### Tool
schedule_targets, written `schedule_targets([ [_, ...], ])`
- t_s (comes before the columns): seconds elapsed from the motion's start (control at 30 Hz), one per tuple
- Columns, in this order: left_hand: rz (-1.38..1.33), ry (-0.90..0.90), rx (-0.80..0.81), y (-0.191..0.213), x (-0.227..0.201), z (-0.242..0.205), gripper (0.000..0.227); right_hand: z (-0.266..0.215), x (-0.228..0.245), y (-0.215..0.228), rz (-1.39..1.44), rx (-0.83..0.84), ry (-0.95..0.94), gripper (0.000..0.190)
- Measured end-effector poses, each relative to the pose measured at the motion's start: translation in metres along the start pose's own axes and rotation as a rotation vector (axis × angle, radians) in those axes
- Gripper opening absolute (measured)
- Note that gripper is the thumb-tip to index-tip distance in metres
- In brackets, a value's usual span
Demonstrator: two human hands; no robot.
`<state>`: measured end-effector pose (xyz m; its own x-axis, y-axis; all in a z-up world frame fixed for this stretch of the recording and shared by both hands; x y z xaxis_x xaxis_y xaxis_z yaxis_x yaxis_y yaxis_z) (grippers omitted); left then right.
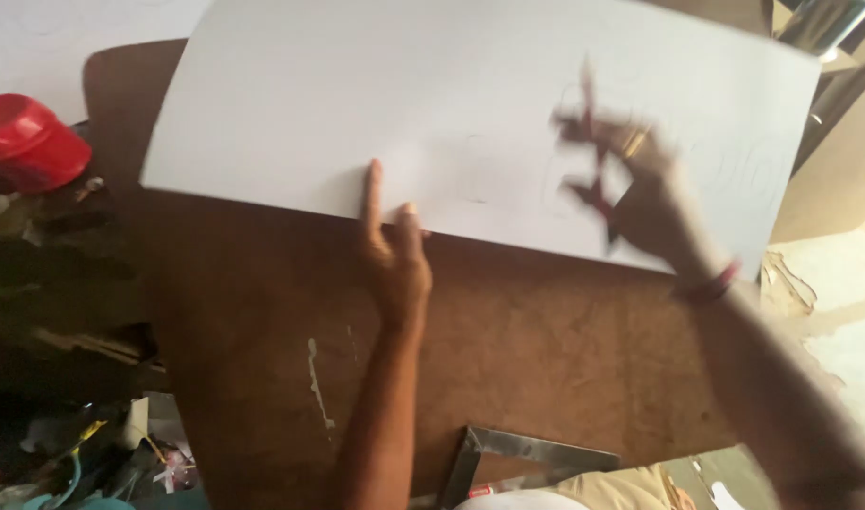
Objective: The recorder is using a pencil and an eraser to sketch large characters on a sheet of paper on a workshop table.
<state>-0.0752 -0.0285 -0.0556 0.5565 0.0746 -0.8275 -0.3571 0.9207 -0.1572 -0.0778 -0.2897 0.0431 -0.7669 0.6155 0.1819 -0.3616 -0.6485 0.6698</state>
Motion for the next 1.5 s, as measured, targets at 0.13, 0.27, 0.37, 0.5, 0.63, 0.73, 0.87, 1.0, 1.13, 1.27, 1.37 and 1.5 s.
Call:
schedule_targets([
  [0.13,0.004,0.172,-0.035,-0.026,0.002,-0.019,0.057,-0.050,-0.001,-0.056,-0.053,0.011,-0.051,0.053],
  [0.27,-0.079,0.168,0.025,-0.037,0.008,-0.032,0.059,-0.067,-0.013,-0.072,-0.195,-0.055,-0.126,0.051],
  [0.37,-0.015,0.207,0.117,-0.033,0.018,-0.047,0.062,-0.074,-0.030,-0.077,-0.278,-0.066,-0.125,0.045],
  [0.5,0.089,0.435,0.500,-0.020,0.034,-0.063,0.059,-0.074,-0.040,-0.069,-0.204,-0.110,-0.074,0.040],
  [0.63,0.355,0.179,0.584,-0.025,-0.022,-0.036,0.043,-0.070,-0.056,-0.059,-0.162,-0.116,-0.070,0.037],
  [0.73,0.657,-0.278,0.400,-0.031,-0.048,0.020,0.038,-0.059,-0.058,-0.050,-0.107,-0.103,-0.011,0.036],
  [0.87,0.811,-0.547,0.446,-0.052,-0.032,0.074,0.056,-0.051,-0.064,-0.042,-0.051,-0.086,0.009,0.035],
  [1.0,1.001,-0.613,0.537,-0.065,-0.007,0.080,0.076,-0.061,-0.066,-0.042,0.102,-0.143,-0.118,0.033],
  [1.13,1.019,-0.579,0.547,-0.064,-0.003,0.077,0.076,-0.052,-0.051,-0.066,0.438,-0.405,-0.438,0.023],
  [1.27,1.042,-0.573,0.555,-0.066,-0.002,0.080,0.074,-0.059,-0.046,-0.086,0.431,-0.695,-0.255,0.024],
  [1.37,1.049,-0.565,0.564,-0.067,0.000,0.081,0.074,-0.062,-0.050,-0.095,0.564,-0.768,-0.297,0.018],
  [1.5,1.043,-0.540,0.567,-0.068,0.000,0.081,0.072,-0.060,-0.052,-0.093,0.614,-0.803,-0.352,0.012],
])
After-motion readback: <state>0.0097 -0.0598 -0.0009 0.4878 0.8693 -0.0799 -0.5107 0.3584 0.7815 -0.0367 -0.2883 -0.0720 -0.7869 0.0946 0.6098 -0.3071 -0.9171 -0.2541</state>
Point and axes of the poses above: each hand's wrist, its own z-axis towards the middle knuckle, its own y-axis out of the back of the hand, x = y × z, the point moved 5 cm from there along z, towards the middle knuckle, and after that the axes turned 5 degrees about y, right-handed, at the moved point
